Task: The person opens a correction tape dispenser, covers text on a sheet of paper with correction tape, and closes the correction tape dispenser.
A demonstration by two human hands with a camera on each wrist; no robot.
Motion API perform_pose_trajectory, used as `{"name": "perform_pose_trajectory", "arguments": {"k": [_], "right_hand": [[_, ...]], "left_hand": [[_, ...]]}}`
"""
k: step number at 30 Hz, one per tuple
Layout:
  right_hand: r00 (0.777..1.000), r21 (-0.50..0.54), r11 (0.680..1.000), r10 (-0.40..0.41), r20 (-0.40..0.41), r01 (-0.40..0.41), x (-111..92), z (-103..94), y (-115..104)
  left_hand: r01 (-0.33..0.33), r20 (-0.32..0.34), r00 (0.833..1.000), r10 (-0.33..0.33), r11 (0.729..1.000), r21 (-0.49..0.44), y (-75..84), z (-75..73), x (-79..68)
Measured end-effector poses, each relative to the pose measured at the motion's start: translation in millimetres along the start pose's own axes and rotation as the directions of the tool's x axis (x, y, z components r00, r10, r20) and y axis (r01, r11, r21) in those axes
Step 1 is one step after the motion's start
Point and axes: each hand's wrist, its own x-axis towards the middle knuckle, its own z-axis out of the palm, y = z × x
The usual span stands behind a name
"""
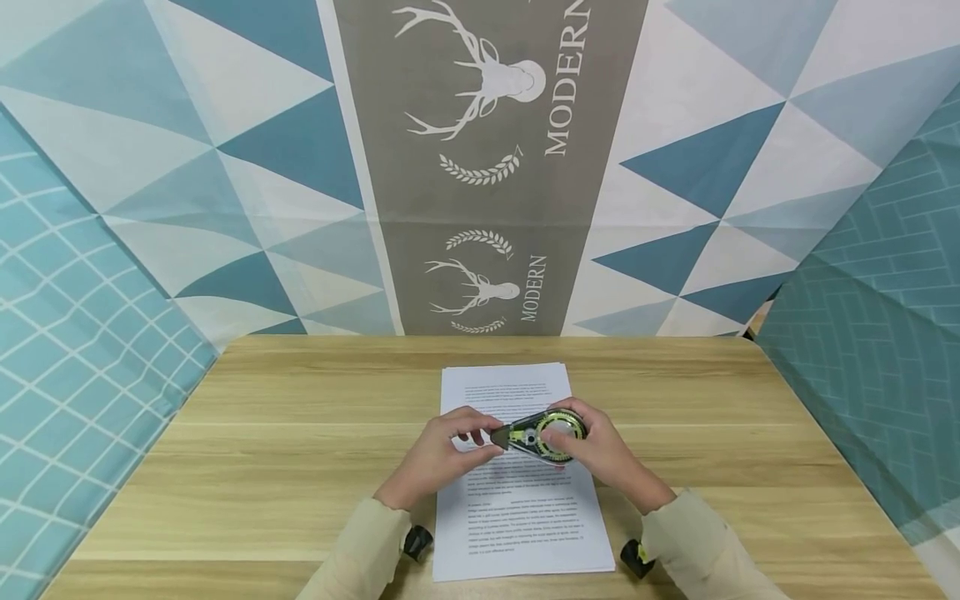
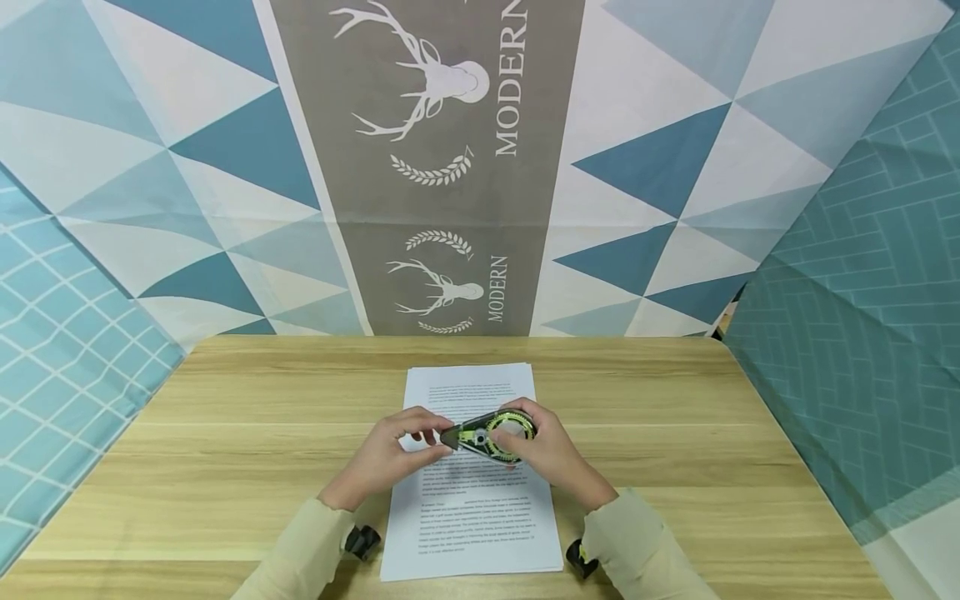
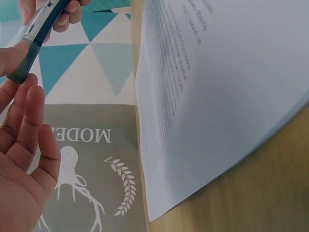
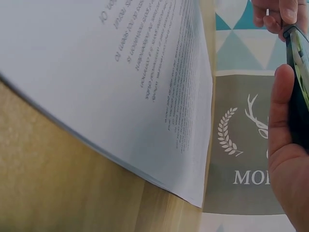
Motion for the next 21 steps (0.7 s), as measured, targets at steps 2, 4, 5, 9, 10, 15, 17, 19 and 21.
{"name": "perform_pose_trajectory", "arguments": {"k": [2,4,5,9,10,15,17,19,21], "right_hand": [[1.000,0.017,1.000,0.004,0.007,-0.004,-0.5,-0.1,0.7],[1.000,0.022,1.000,0.003,0.015,-0.003,-0.8,-0.4,1.3],[1.000,0.017,1.000,-0.002,0.021,0.002,-0.7,-0.8,1.7],[0.998,-0.035,0.999,-0.022,0.054,0.024,0.2,-2.5,2.2],[0.998,-0.049,0.998,-0.023,0.065,0.026,0.3,-3.2,2.1],[0.996,-0.092,0.996,0.006,0.094,0.003,-0.5,-5.6,-1.2],[0.995,-0.098,0.995,0.013,0.099,-0.004,-0.6,-5.7,-2.9],[0.994,-0.099,0.995,0.013,0.111,-0.002,-0.4,-5.9,-3.2],[0.992,-0.107,0.994,0.016,0.122,-0.002,-0.3,-6.5,-2.8]], "left_hand": [[-0.007,-0.001,1.000,0.007,1.000,0.007,-0.3,0.8,-0.1],[-0.009,-0.003,1.000,0.009,1.000,0.013,-0.4,1.1,-0.1],[-0.011,-0.006,1.000,0.011,1.000,0.018,-0.4,1.0,0.0],[-0.004,-0.012,1.000,0.004,0.999,0.033,-0.9,0.1,-0.6],[-0.001,-0.012,1.000,0.002,0.999,0.038,-1.1,-0.2,-0.9],[0.013,0.003,1.000,-0.013,0.999,0.044,-2.3,-0.9,-1.8],[0.020,0.004,1.000,-0.020,0.999,0.042,-2.2,-1.1,-1.9],[0.028,0.006,1.000,-0.028,0.999,0.039,-1.7,-1.6,-1.8],[0.035,0.009,0.999,-0.035,0.999,0.038,-1.3,-2.0,-1.6]]}}
